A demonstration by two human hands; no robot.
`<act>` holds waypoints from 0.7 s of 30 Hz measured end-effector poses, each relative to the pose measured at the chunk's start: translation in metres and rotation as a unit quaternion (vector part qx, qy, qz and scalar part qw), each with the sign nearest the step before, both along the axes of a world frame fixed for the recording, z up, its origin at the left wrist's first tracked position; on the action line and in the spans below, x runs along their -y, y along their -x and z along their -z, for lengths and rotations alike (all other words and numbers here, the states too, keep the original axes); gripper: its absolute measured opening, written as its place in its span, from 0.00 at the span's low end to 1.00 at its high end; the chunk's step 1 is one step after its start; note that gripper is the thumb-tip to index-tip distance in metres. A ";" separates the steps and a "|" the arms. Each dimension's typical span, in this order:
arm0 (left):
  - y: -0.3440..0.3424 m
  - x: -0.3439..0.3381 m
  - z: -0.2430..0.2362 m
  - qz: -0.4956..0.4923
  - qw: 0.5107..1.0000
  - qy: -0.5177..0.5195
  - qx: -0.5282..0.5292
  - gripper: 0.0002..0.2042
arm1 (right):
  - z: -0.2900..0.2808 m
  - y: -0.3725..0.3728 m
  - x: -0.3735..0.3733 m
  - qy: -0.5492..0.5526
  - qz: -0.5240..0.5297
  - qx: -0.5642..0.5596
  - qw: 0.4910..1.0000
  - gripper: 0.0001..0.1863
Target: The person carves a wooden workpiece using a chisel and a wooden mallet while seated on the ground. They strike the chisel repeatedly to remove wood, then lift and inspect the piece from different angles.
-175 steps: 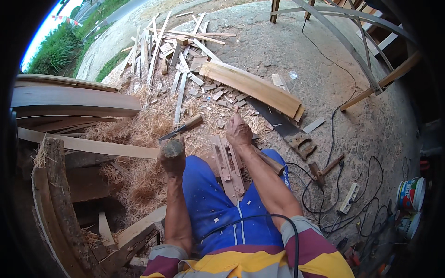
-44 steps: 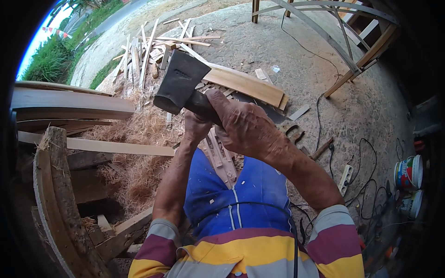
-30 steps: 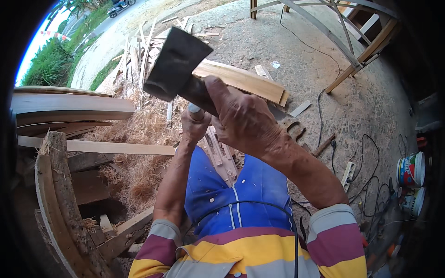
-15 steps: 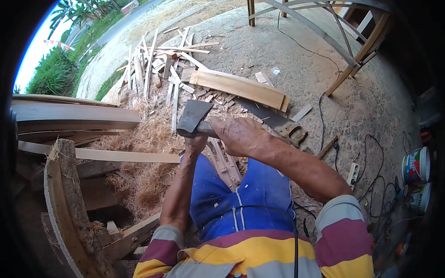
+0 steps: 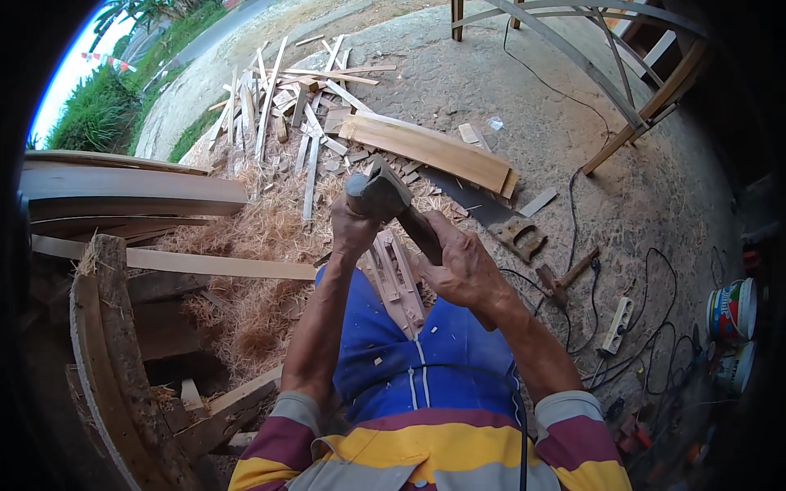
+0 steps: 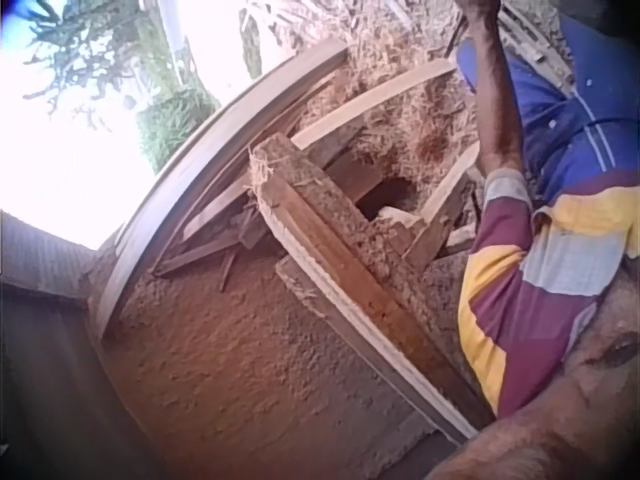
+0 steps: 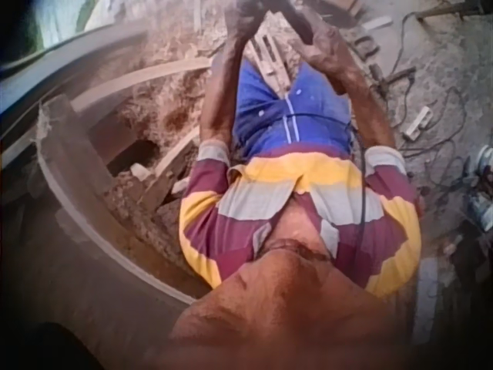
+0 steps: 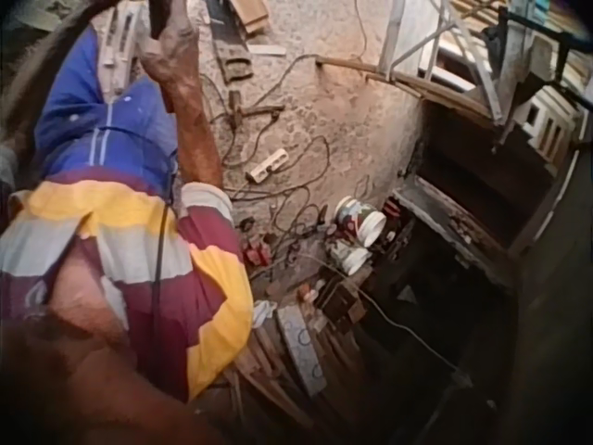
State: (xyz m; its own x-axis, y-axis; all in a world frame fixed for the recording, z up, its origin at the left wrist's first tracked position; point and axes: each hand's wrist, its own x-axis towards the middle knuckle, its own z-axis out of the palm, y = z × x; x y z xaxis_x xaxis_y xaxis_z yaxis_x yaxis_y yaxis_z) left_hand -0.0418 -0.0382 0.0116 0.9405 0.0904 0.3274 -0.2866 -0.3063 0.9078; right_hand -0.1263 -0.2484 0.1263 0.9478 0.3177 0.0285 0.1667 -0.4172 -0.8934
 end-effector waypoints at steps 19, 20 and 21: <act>0.015 -0.017 0.029 0.037 0.993 -0.105 0.030 0.13 | -0.037 -0.021 -0.025 0.258 -0.078 0.116 0.956 0.21; 0.016 -0.012 0.014 0.039 0.989 -0.138 0.046 0.14 | -0.023 -0.025 -0.026 0.351 -0.117 0.094 0.924 0.18; 0.016 -0.008 0.010 0.016 0.988 -0.139 0.064 0.14 | -0.022 -0.032 -0.027 0.343 -0.130 0.062 0.928 0.18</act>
